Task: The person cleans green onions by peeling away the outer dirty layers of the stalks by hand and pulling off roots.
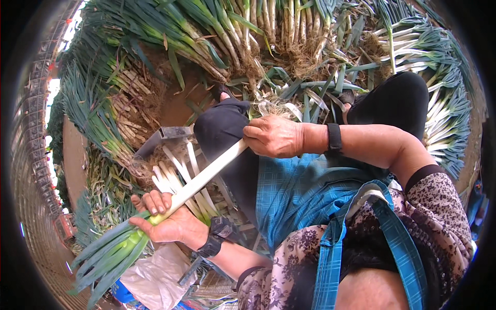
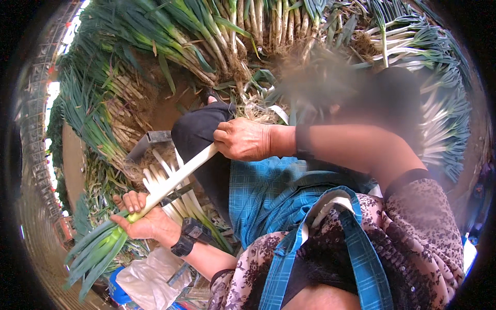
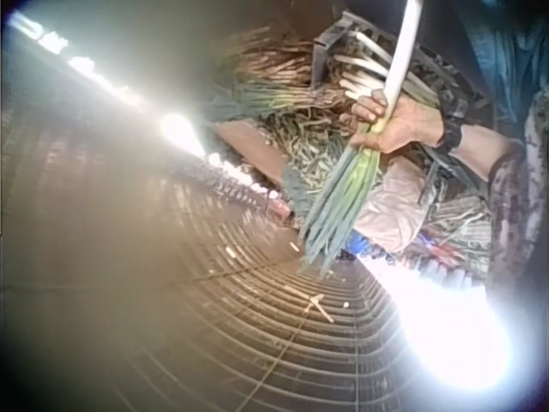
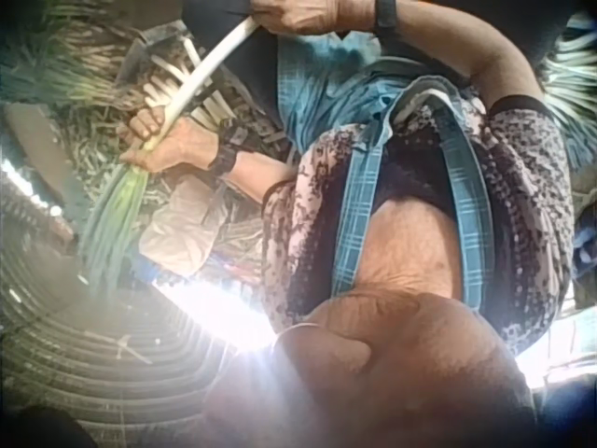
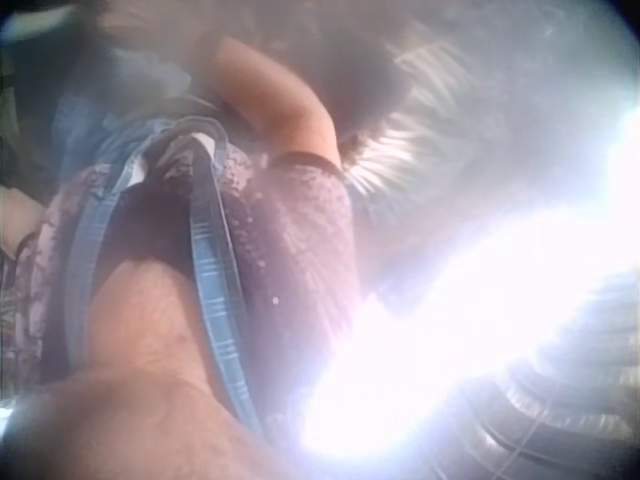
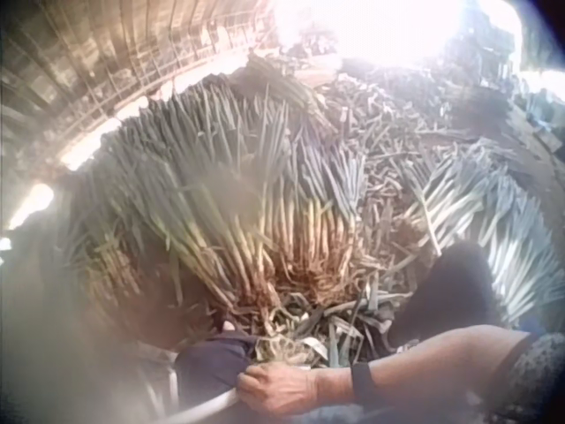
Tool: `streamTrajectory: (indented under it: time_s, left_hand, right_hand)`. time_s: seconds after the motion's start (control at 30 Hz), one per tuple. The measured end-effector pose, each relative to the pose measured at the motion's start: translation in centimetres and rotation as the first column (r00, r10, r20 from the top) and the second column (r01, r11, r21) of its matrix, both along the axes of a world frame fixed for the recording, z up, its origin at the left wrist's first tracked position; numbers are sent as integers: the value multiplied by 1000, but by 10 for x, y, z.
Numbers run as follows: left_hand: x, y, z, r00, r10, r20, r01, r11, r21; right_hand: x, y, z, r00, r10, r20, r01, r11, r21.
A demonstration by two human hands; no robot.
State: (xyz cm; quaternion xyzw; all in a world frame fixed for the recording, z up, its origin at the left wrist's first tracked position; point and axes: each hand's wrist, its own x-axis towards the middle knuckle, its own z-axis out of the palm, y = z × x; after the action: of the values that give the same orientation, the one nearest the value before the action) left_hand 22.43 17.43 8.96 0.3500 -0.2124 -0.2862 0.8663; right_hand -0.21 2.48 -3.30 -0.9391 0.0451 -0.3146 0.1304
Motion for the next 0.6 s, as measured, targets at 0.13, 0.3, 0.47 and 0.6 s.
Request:
streamTrajectory:
  time_s: [0.13,0.3,0.47,0.6]
  left_hand:
    - [-16,-6,9,997,-36,63,38,999,-33]
    - [-27,-5,14,978,-1,210,9,999,-35]
    - [-38,-3,24,964,101,248,-101,995,-11]
    - [-36,1,27,962,126,244,-124,992,-24]
  right_hand:
    - [-1,1,-12,996,-33,78,17,980,199]
    - [-3,9,-15,963,-267,48,175,747,641]
    - [-24,-20,-63,804,-509,-307,123,-362,924]
    - [-74,-47,-118,523,-582,-622,513,-367,776]
